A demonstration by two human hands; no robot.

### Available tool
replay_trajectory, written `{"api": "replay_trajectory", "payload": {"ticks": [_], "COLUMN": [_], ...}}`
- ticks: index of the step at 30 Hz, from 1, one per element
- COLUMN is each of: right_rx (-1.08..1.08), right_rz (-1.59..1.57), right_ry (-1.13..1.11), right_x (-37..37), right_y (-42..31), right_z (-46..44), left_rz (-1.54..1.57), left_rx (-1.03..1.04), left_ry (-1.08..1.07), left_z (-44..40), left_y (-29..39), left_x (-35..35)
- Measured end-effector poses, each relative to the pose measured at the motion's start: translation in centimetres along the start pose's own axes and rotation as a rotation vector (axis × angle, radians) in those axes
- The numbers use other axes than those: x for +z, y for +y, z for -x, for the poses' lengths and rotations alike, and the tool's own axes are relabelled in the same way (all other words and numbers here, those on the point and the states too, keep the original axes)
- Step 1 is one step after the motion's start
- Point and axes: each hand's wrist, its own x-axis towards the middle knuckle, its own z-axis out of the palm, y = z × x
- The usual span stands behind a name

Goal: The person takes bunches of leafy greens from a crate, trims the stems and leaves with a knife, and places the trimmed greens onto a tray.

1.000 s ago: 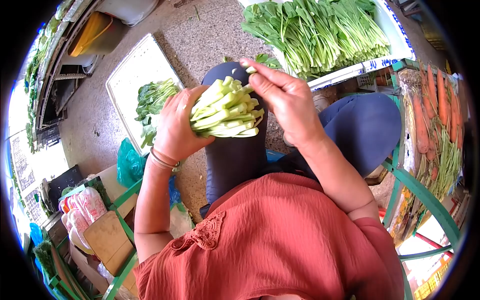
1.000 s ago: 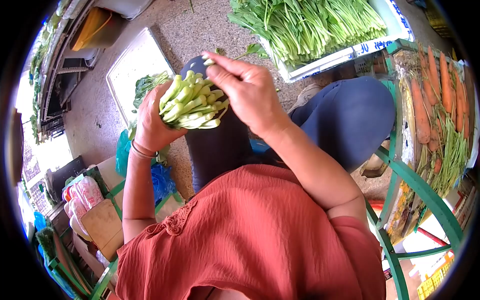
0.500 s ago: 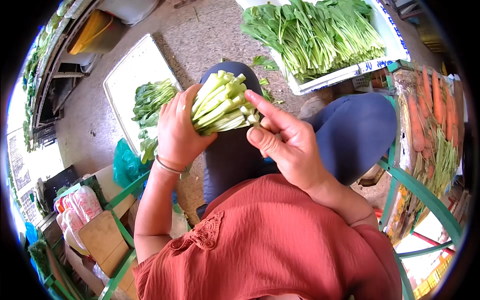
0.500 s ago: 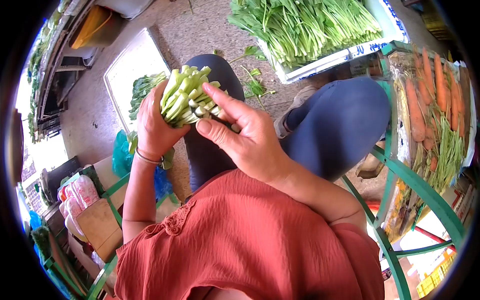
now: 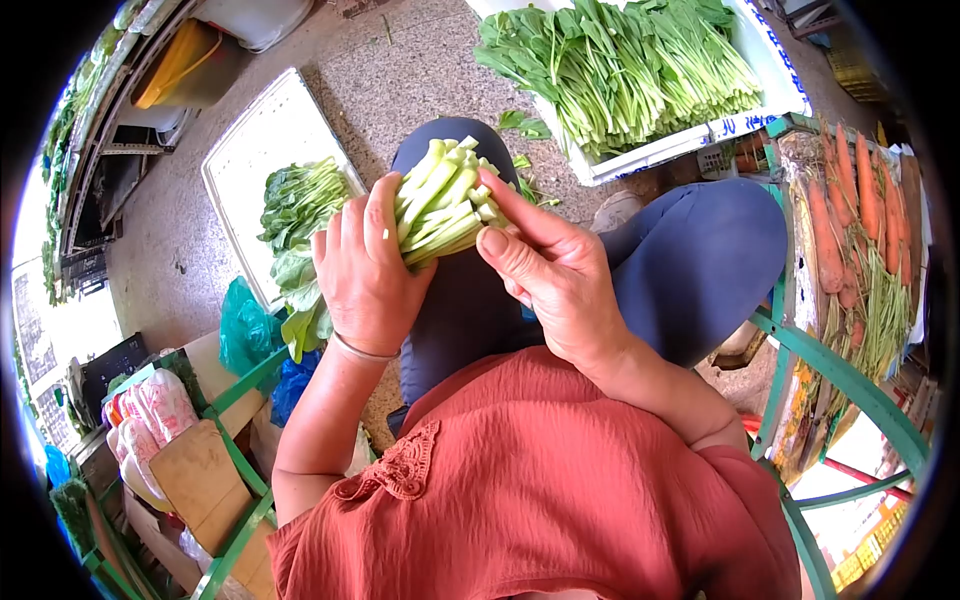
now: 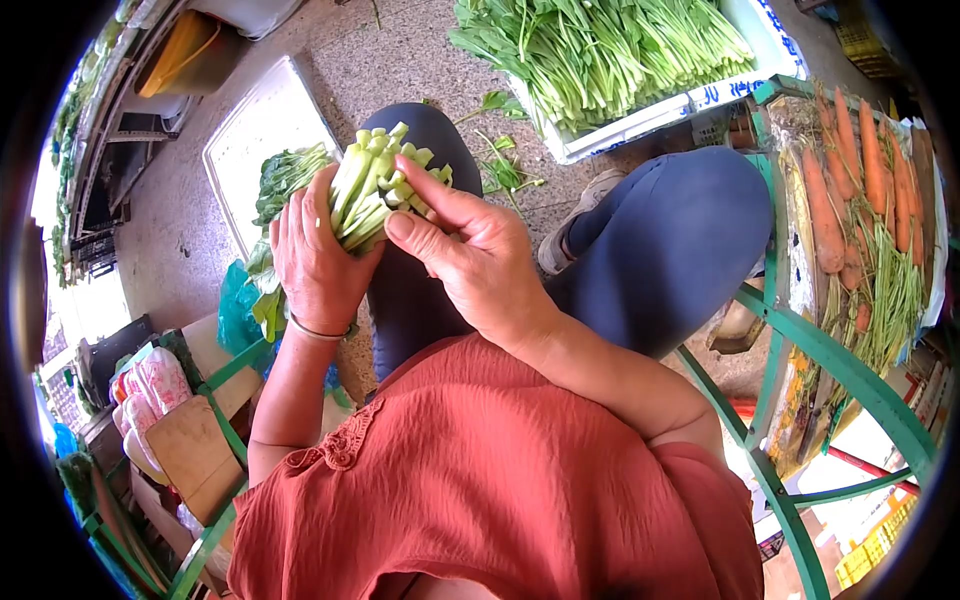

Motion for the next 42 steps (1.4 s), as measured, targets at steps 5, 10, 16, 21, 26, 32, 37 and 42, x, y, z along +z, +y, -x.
{"api": "replay_trajectory", "payload": {"ticks": [5, 10, 16, 21, 26, 32, 37, 42], "right_rx": [-0.025, -0.261, -0.344, -0.49, -0.96, -0.965, -0.875, -0.109], "right_rz": [-0.092, 0.224, 0.771, 0.933, 1.341, 0.756, 0.561, 1.246], "right_ry": [0.059, 0.083, -0.022, -0.133, -0.137, 0.06, 0.466, 0.417], "right_x": [-2.6, -2.4, -0.4, 0.9, 2.1, 0.9, -2.6, -3.9], "right_y": [1.7, 0.0, -3.0, -3.3, -5.0, -8.1, -10.6, -5.4], "right_z": [0.4, -0.1, -3.3, -5.2, -7.3, -9.3, -9.3, -9.8], "left_rz": [0.013, 0.069, 0.114, 0.2, 0.364, 0.314, 0.461, 0.499], "left_rx": [-0.003, 0.025, 0.018, 0.062, 0.107, 0.117, 0.094, 0.135], "left_ry": [-0.027, -0.078, -0.151, -0.115, -0.232, -0.296, -0.273, -0.238], "left_z": [-0.2, -0.6, -1.3, -1.4, -2.5, -1.9, -2.3, -2.3], "left_y": [-0.2, -0.7, -1.2, -2.2, -3.5, -5.9, -6.1, -6.1], "left_x": [-0.2, -0.4, -1.3, -1.6, -2.2, -0.2, -0.4, -0.7]}}
